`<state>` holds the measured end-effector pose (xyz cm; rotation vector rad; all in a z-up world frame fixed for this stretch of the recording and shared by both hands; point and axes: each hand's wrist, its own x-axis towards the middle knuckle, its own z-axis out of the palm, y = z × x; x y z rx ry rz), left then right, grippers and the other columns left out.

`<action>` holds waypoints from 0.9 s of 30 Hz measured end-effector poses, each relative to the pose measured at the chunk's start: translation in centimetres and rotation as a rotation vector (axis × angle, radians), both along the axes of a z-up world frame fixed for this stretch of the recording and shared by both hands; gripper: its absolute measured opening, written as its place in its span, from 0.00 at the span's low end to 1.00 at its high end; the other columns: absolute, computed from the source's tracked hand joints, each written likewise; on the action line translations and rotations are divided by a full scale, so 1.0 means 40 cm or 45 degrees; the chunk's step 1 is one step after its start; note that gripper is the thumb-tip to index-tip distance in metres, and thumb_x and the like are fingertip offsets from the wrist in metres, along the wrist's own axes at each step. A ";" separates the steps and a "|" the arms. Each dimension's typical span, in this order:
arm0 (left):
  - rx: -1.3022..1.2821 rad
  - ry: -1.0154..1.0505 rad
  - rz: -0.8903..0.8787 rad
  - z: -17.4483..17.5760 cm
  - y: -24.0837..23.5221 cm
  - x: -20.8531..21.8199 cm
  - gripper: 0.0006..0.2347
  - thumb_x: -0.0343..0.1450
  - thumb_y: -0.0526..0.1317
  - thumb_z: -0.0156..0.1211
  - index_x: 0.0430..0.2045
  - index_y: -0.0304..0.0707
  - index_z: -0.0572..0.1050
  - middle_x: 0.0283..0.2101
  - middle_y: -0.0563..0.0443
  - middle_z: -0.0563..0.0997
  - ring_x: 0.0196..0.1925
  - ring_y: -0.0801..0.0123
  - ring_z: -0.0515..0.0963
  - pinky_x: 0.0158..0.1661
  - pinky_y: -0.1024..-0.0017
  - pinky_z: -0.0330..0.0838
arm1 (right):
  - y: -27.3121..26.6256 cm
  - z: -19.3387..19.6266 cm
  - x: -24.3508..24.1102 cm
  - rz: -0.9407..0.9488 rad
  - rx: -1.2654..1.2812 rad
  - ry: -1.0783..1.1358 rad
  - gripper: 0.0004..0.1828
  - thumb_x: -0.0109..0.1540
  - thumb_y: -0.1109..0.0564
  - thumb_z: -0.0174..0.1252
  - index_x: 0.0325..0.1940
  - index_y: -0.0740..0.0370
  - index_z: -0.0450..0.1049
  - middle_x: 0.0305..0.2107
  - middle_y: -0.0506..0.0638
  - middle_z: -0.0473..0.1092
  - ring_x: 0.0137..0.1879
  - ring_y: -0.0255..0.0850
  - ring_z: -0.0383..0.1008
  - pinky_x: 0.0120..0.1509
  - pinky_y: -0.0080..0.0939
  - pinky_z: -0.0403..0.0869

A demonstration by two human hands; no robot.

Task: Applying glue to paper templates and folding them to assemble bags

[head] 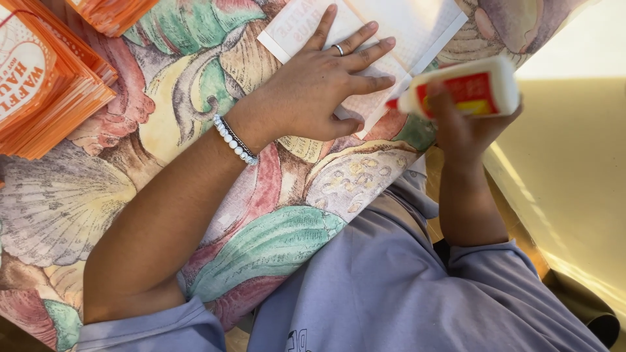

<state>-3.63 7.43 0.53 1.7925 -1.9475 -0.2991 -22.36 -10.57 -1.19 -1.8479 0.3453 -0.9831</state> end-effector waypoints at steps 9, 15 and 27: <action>-0.017 0.001 0.009 0.001 0.000 -0.004 0.29 0.67 0.51 0.62 0.65 0.44 0.73 0.76 0.39 0.56 0.78 0.47 0.49 0.68 0.31 0.26 | 0.027 -0.001 -0.029 0.048 -0.084 0.015 0.11 0.64 0.64 0.71 0.43 0.70 0.74 0.37 0.64 0.77 0.46 0.54 0.83 0.50 0.49 0.85; -0.023 0.000 0.006 0.004 0.005 -0.003 0.28 0.69 0.49 0.61 0.66 0.43 0.73 0.76 0.38 0.56 0.78 0.46 0.48 0.68 0.33 0.25 | -0.024 -0.059 -0.017 -0.086 0.023 -0.159 0.40 0.62 0.77 0.72 0.56 0.60 0.46 0.47 0.81 0.71 0.50 0.63 0.78 0.53 0.66 0.84; 0.002 0.001 0.011 0.005 0.002 -0.005 0.29 0.68 0.50 0.61 0.66 0.43 0.72 0.76 0.39 0.55 0.79 0.48 0.47 0.68 0.33 0.25 | 0.006 -0.022 -0.031 0.050 -0.053 -0.009 0.10 0.64 0.65 0.69 0.42 0.72 0.74 0.39 0.65 0.76 0.45 0.54 0.81 0.49 0.48 0.83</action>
